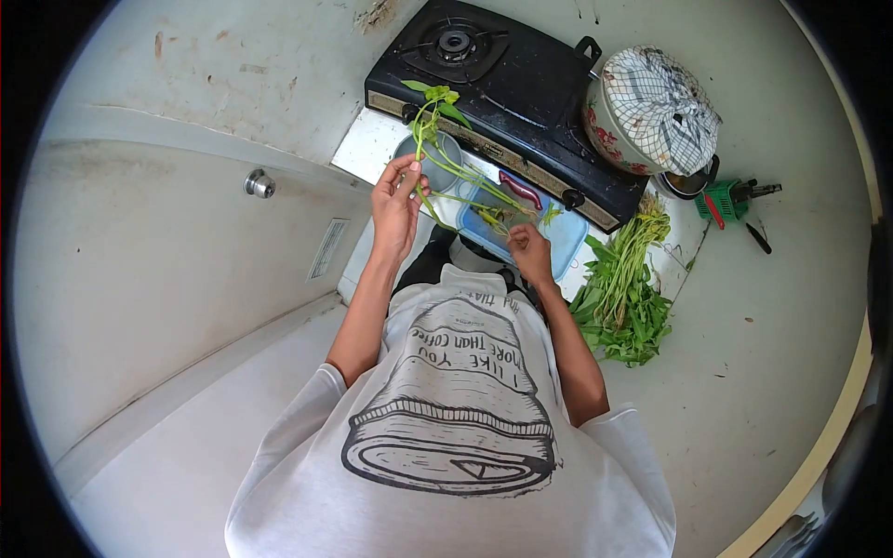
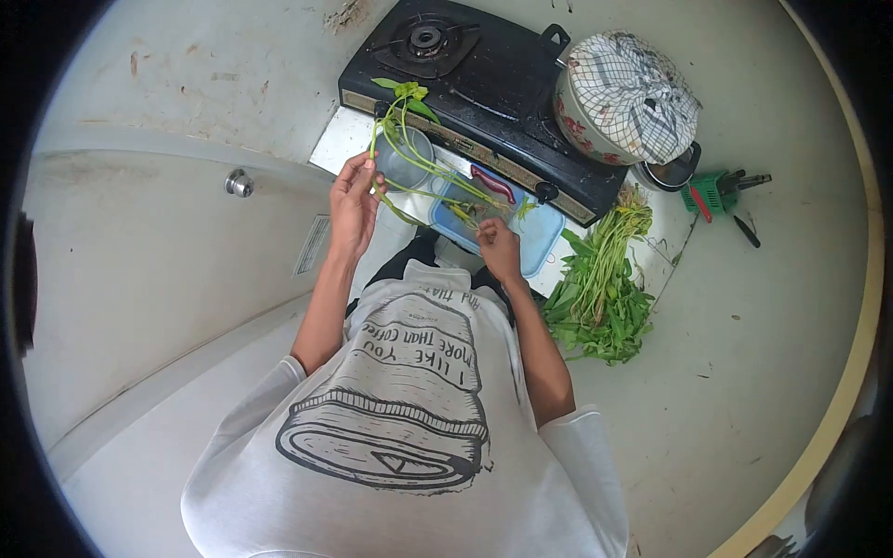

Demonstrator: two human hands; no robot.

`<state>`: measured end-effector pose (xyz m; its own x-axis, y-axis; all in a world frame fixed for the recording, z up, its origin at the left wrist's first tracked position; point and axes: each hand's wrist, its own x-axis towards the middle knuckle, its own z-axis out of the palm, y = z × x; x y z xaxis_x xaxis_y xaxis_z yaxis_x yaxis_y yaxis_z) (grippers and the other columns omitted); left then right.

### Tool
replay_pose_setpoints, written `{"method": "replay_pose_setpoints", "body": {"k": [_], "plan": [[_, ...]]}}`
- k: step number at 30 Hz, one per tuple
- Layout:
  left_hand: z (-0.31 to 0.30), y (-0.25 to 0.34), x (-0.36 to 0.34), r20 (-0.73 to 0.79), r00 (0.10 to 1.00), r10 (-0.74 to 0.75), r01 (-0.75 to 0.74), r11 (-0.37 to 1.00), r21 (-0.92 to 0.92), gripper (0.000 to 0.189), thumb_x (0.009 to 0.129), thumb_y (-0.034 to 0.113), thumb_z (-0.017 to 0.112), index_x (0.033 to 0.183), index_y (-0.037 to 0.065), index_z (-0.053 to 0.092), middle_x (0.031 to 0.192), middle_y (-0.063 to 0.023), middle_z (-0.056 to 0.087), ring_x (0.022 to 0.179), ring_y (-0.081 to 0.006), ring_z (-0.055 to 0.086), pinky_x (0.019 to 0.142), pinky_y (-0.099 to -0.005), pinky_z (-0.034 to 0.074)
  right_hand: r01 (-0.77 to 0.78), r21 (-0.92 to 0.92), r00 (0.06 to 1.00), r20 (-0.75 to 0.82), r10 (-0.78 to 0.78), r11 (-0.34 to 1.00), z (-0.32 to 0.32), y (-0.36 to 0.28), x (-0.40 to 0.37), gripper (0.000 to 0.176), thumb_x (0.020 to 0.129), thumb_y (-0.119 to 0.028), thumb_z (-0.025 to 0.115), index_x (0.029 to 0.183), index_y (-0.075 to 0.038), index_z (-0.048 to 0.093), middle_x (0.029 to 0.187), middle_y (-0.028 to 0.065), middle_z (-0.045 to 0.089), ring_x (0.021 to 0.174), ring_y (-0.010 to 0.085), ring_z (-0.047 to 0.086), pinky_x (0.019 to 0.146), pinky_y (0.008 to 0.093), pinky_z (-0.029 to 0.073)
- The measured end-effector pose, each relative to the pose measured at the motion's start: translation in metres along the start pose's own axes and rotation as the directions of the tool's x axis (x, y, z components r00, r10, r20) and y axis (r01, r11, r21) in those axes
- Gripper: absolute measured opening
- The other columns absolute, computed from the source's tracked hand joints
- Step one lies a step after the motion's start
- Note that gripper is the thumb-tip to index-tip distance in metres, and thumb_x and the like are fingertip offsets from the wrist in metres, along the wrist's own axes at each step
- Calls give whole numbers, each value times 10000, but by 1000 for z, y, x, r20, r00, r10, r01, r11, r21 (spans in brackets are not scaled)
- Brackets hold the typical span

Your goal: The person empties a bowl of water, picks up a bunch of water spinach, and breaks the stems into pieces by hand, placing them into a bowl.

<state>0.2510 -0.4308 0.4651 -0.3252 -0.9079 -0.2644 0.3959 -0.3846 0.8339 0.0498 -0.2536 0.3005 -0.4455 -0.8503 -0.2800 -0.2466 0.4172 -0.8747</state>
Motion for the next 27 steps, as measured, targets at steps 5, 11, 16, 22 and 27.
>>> {"method": "replay_pose_setpoints", "body": {"k": [5, 11, 16, 22, 27], "plan": [[11, 4, -1, 2, 1000, -10, 10, 999, -31, 185, 1012, 126, 643, 1167, 26, 637, 1040, -23, 621, 810, -80, 548, 719, -249, 442, -49, -168, 998, -55, 40, 985, 7, 34, -5, 146, 863, -64, 655, 1005, -33, 654, 911, 154, 737, 855, 340, 724, 787, 430, 560], [21, 0, 3, 74, 994, -80, 82, 996, -26, 198, 1020, 144, 629, 1177, 23, 617, 1074, -8, 591, 746, -67, 495, 667, -227, 421, -49, -408, 972, -229, -50, 912, -9, 8, -12, 126, 884, -128, 655, 975, -41, 661, 995, 166, 664, 927, 400, 673, 831, 479, 536], [39, -1, 5, 209, 968, -142, 146, 989, -3, 214, 1046, 158, 584, 1193, 8, 624, 1021, 2, 565, 674, -45, 430, 612, -208, 383, -61, -268, 931, -363, -42, 962, -32, -10, -14, 116, 903, -109, 640, 980, -29, 677, 1003, 174, 647, 879, 360, 678, 786, 458, 530], [67, -2, 12, 341, 912, -228, 223, 973, 55, 230, 1055, 164, 563, 1209, 5, 624, 960, 12, 552, 656, -34, 397, 582, -198, 353, 130, -105, 858, -487, -165, 986, -65, -94, -13, 98, 955, -84, 644, 992, -14, 701, 933, 129, 669, 784, 229, 661, 657, 348, 494], [87, -2, 19, 458, 851, -257, 242, 966, 92, 221, 1054, 159, 560, 1204, 9, 620, 914, 17, 529, 657, -37, 393, 573, -198, 335, 228, 71, 799, -584, -144, 971, -86, -153, -17, 110, 984, -106, 649, 1034, -34, 715, 944, 49, 677, 798, 108, 619, 625, 255, 444]]}}
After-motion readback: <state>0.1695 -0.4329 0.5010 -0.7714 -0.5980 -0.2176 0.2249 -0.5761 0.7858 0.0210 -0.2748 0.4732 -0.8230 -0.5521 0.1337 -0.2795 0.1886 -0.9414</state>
